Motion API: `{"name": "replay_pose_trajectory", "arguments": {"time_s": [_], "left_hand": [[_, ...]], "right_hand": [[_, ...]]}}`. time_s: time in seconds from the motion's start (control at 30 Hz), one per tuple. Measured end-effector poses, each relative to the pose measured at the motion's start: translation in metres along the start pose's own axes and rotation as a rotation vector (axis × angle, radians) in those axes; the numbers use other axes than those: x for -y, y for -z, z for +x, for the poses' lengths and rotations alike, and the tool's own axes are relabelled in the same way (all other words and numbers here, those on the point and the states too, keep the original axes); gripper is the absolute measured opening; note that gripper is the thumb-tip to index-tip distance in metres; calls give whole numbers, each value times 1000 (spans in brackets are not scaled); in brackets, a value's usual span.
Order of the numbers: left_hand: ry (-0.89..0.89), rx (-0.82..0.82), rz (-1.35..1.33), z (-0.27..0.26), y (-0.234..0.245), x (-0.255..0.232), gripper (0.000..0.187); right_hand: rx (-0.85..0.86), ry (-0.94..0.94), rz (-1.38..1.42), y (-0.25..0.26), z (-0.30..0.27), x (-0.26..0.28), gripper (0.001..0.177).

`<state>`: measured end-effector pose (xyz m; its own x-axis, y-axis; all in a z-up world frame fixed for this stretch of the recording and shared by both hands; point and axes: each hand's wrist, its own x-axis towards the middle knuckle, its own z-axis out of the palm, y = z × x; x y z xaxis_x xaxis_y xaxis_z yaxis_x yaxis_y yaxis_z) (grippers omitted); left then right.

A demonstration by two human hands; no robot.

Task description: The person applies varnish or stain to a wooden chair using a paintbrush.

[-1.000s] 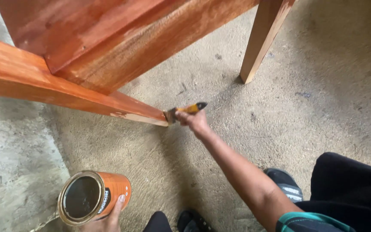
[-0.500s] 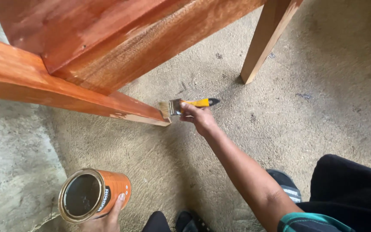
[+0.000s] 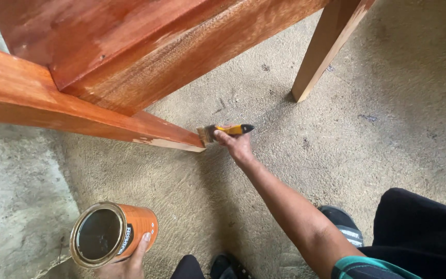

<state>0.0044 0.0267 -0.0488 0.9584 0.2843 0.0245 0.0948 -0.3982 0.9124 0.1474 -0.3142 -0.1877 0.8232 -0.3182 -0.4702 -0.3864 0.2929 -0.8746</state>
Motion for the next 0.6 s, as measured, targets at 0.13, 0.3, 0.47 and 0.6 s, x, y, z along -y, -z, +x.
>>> {"name": "replay_pose_trajectory", "arguments": {"time_s": [0.13,0.3,0.47,0.6], "left_hand": [[-130,-25,81,-5,-10,-39,79],[-127,-14,95,-7,-5,-34,75],[-170,-37,-46,-9,-10,-34,79],[-169,-50,-159,-12,-11,-45,81]], "right_hand": [[-2,64,-191,1,-14,-6,27],[67,-43,-175,15,-12,7,22],[-24,72,-236,-6,-16,12,21],[47,-71,-248,4,-18,5,24]]}}
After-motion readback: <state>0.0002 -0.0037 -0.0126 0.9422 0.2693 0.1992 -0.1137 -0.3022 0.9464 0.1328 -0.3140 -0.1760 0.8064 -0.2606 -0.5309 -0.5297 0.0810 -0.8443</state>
